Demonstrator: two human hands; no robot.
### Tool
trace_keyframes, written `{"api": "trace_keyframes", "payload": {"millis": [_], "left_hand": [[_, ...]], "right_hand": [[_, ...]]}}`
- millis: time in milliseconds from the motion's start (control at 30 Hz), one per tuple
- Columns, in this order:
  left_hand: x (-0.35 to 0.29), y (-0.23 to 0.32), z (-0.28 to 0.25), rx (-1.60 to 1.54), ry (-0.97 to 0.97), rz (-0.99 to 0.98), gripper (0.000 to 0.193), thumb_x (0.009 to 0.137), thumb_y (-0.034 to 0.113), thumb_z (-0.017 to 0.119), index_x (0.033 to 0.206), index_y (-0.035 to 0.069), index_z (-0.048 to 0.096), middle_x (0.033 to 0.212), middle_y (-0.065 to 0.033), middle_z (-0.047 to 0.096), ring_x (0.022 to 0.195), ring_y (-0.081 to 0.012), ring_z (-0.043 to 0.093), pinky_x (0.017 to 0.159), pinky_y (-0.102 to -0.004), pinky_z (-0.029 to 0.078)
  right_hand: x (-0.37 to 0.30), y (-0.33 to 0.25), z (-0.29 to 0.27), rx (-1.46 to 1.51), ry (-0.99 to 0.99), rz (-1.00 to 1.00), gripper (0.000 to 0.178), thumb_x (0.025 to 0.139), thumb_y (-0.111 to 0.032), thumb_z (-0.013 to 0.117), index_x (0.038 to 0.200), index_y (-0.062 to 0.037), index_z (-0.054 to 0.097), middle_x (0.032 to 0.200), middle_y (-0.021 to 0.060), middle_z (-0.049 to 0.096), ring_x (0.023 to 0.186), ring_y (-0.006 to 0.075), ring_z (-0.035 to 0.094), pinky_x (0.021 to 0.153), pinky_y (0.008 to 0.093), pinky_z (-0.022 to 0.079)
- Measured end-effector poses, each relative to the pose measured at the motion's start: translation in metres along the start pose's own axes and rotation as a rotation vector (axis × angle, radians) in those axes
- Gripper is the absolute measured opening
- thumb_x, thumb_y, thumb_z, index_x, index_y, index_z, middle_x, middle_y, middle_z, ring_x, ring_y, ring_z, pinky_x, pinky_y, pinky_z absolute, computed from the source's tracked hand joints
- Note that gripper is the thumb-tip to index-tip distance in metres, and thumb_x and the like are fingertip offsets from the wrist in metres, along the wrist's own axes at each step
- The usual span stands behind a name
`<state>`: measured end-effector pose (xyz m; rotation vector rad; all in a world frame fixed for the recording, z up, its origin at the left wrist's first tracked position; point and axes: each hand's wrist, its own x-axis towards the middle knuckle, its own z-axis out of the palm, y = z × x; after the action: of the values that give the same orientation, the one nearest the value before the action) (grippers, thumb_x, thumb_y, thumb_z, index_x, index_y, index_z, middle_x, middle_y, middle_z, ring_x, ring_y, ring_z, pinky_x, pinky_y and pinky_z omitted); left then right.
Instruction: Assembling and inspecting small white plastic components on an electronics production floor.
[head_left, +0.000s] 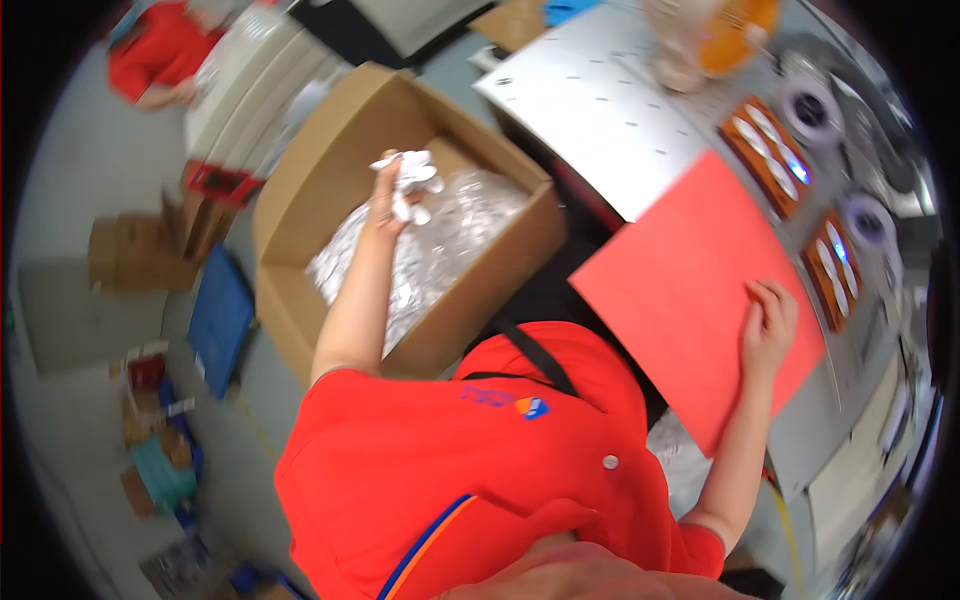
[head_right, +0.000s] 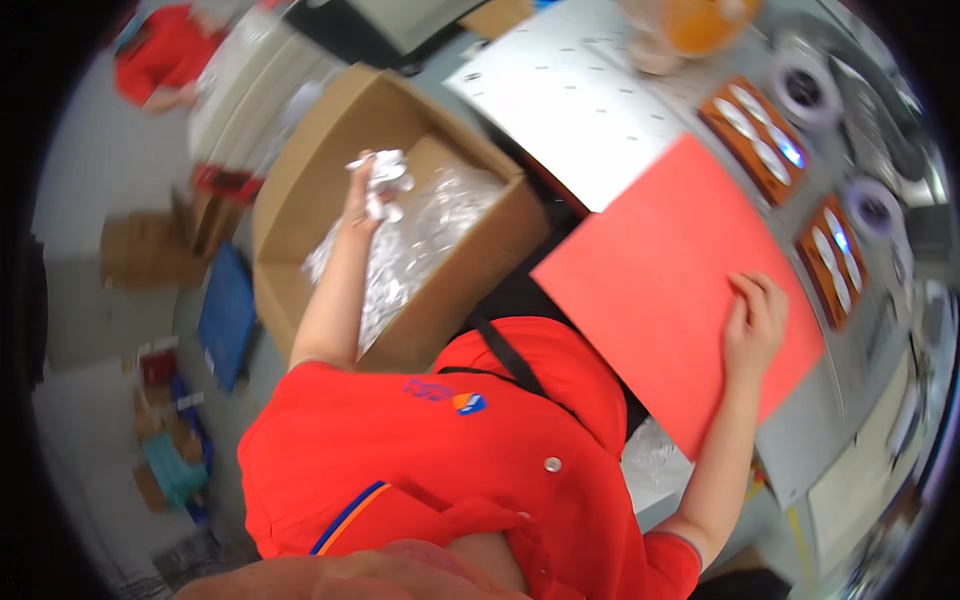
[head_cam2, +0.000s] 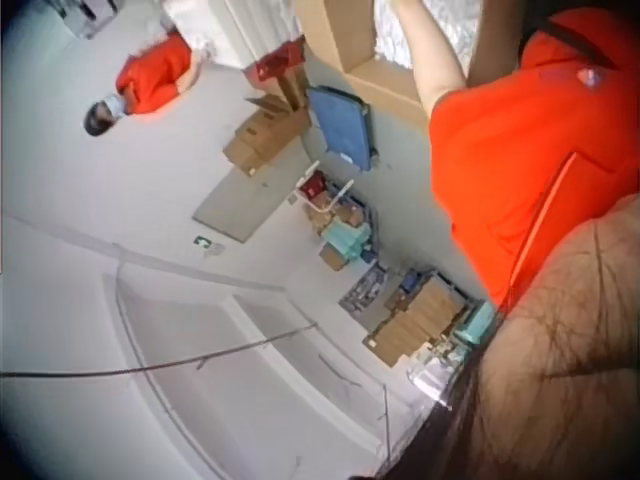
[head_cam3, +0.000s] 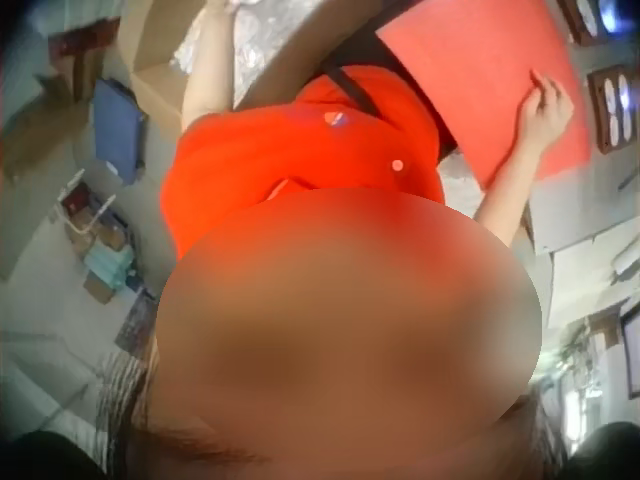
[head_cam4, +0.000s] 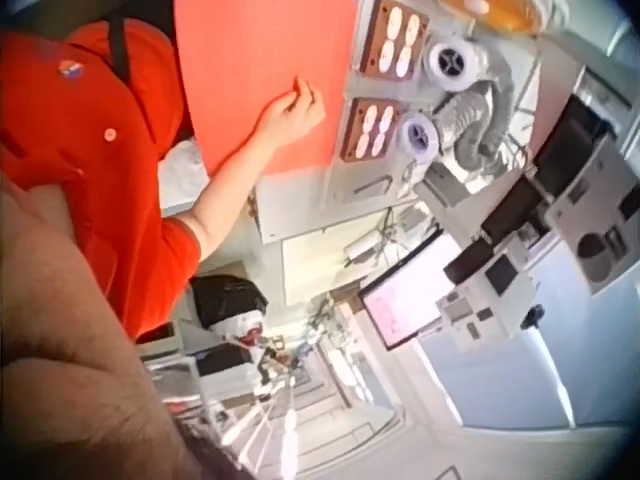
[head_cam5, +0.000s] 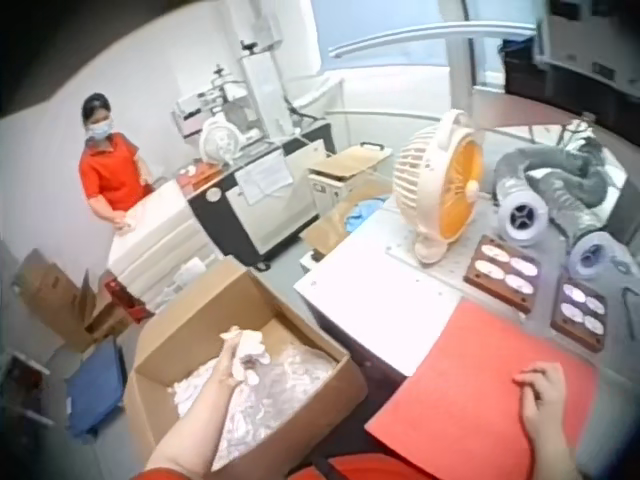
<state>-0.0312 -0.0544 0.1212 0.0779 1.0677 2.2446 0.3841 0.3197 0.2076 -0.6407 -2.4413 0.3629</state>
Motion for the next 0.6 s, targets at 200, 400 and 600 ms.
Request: {"api": "trace_keyframes", "payload": {"millis": [200, 400, 600], "left_hand": [[-0.008, -0.030, 0.199, 0.257, -0.489, -0.153, 0.037, 0.081, 0.017, 0.069, 0.112, 0.018, 0.047, 0.104, -0.0077, 0.059, 0.088, -0.0192, 0.064, 0.060, -0.0309, 0.057], [-0.026, -0.135, 0.362, 1.112, -1.164, -0.036, 0.036, 0.073, 0.010, 0.072, 0.105, 0.018, 0.060, 0.111, -0.0076, 0.057, 0.090, -0.0209, 0.064, 0.062, -0.0308, 0.054], [-0.036, -0.203, 0.376, 1.517, -1.278, 0.735, 0.038, 0.068, 0.022, 0.076, 0.103, 0.017, 0.063, 0.122, -0.0078, 0.053, 0.109, -0.0307, 0.056, 0.076, -0.0437, 0.053]], "right_hand": [[0.012, -0.014, 0.006, 0.099, 0.017, 0.047, 0.026, 0.082, -0.002, 0.062, 0.108, -0.0057, 0.063, 0.103, 0.0100, 0.063, 0.100, 0.0248, 0.059, 0.087, 0.0339, 0.046], [-0.004, 0.000, -0.003, 0.384, 0.312, -0.028, 0.058, 0.086, -0.023, 0.067, 0.136, -0.0054, 0.042, 0.128, 0.0122, 0.054, 0.119, 0.0260, 0.052, 0.101, 0.0376, 0.040], [0.002, 0.001, -0.004, 0.376, 0.262, 0.010, 0.055, 0.083, -0.019, 0.068, 0.133, -0.0052, 0.049, 0.136, 0.0143, 0.048, 0.125, 0.0284, 0.048, 0.102, 0.0384, 0.040]]}}
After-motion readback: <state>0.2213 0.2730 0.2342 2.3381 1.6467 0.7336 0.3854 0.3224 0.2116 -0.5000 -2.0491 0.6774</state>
